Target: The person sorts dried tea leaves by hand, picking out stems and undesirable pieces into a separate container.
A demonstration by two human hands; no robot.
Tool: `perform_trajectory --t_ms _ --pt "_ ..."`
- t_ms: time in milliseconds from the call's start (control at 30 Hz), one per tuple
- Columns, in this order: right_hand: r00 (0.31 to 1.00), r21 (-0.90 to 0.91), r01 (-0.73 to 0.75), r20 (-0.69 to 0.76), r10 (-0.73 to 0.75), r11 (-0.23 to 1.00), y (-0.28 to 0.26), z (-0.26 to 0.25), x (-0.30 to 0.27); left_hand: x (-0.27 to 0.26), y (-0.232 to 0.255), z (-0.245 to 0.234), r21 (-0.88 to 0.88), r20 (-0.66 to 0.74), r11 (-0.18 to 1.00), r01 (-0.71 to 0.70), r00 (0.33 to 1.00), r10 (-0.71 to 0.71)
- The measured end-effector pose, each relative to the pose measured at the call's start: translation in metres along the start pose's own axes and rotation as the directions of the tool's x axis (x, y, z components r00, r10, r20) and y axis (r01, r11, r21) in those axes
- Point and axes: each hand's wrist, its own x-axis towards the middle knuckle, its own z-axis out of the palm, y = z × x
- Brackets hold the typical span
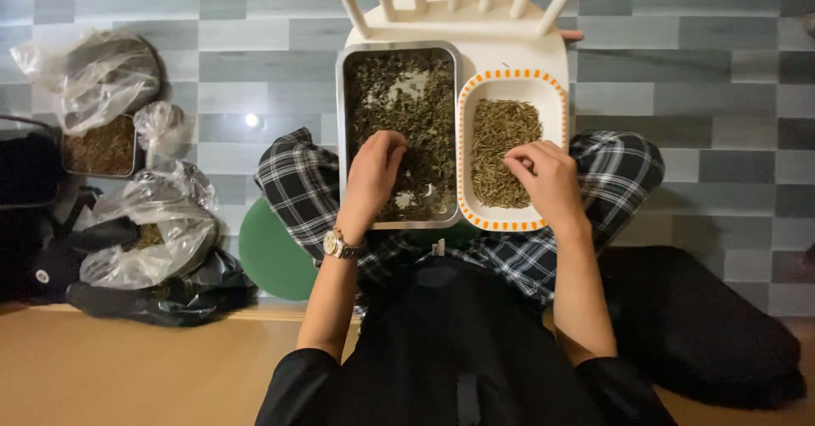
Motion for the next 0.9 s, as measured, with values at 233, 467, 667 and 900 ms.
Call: perform_trajectory --t_ms 233,467,667,900 --pt "0.984 -0.105 0.161 -0.063 -0.168 0.981 -0.008 -0.001 0.0 -0.009 -0.004 0.002 0.123 0.01 0.992 -0.023 1.0 0.022" --pt "0.996 -0.039 0.068 -0.055 -0.07 0.997 -0.01 0.005 -0.007 -0.008 -0.002 0.011 0.222 0.129 0.973 -0.069 0.991 0.041" --pt "0.992 -0.09 0.106 -0.055 -0.112 0.99 -0.004 0.011 -0.012 0.025 0.007 0.031 0.439 0.211 0.887 -0.141 0.976 0.051" --pt "0.995 -0.023 0.088 -0.035 -0.089 0.996 -0.006 0.007 -0.017 0.008 -0.016 0.019 0.47 0.323 0.857 -0.212 0.945 0.056"
